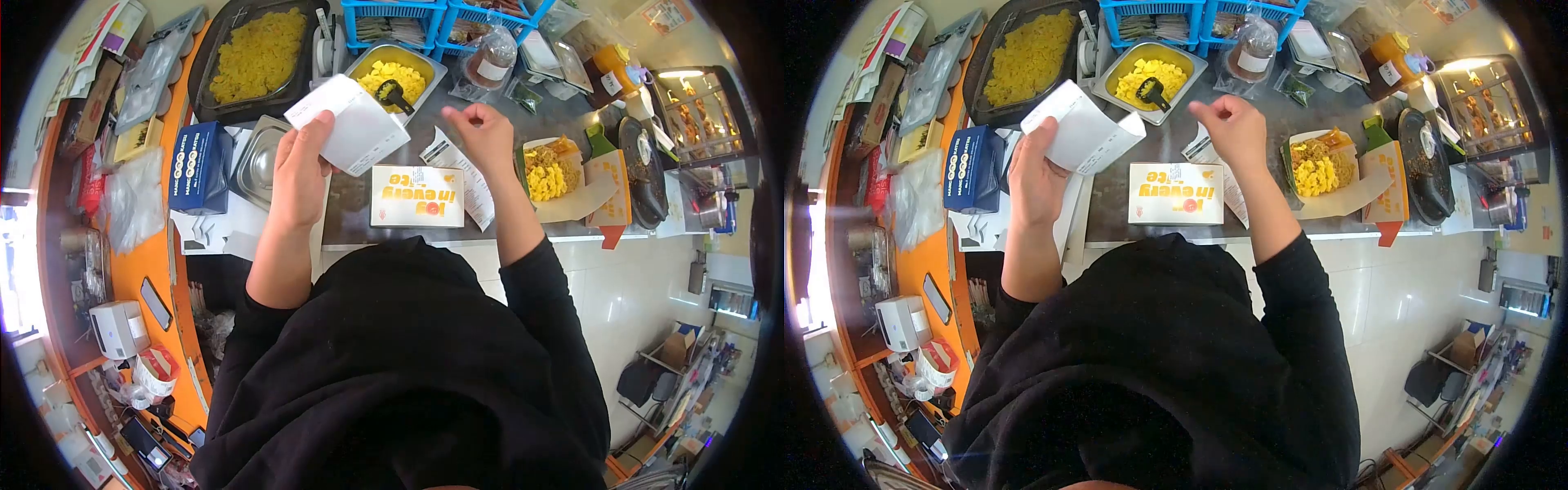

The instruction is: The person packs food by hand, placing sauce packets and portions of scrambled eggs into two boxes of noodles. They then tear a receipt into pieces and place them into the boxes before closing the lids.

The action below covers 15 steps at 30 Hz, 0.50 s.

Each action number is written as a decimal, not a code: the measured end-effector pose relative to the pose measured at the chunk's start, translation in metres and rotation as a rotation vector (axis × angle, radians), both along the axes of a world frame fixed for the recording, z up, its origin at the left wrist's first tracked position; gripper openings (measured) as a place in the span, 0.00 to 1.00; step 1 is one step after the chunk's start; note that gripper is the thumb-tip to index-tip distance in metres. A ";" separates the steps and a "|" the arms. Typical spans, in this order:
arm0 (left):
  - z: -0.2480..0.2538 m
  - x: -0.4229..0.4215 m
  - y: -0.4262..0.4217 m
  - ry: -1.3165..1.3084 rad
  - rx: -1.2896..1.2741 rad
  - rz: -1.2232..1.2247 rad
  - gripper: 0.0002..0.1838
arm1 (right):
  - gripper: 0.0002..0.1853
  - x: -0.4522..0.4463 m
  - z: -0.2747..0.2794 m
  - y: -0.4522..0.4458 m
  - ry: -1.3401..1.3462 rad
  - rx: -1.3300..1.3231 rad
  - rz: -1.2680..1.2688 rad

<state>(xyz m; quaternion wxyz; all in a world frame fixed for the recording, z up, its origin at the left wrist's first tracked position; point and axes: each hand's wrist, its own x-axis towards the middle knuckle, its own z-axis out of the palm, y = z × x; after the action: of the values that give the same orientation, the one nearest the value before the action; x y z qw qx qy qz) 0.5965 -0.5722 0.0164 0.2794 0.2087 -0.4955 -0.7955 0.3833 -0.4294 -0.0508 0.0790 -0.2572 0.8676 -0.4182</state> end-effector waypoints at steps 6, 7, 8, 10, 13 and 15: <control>0.014 0.013 0.017 -0.043 -0.036 -0.234 0.21 | 0.21 0.035 0.021 0.017 -0.111 -0.222 0.397; 0.016 0.015 0.017 -0.024 -0.066 -0.287 0.21 | 0.19 0.046 0.050 0.020 -0.352 -0.372 0.458; 0.019 0.016 0.018 -0.002 -0.098 -0.344 0.21 | 0.18 0.057 0.067 0.025 -0.591 -0.524 0.509; 0.029 0.018 0.029 -0.058 -0.166 -0.310 0.21 | 0.13 0.079 0.079 0.036 -0.396 -0.464 0.545; 0.032 0.015 0.036 0.019 -0.301 -0.269 0.23 | 0.07 0.099 0.093 0.044 -0.280 -0.376 0.485; 0.029 0.014 0.036 0.178 -0.129 -0.193 0.24 | 0.05 0.108 0.098 0.049 -0.286 -0.332 0.475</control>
<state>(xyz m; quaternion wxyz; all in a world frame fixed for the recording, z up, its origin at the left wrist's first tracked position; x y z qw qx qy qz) 0.6106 -0.5359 0.0451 0.2575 0.0702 -0.5366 -0.8005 0.4909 -0.3807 0.0473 0.2527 -0.4005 0.6833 -0.5557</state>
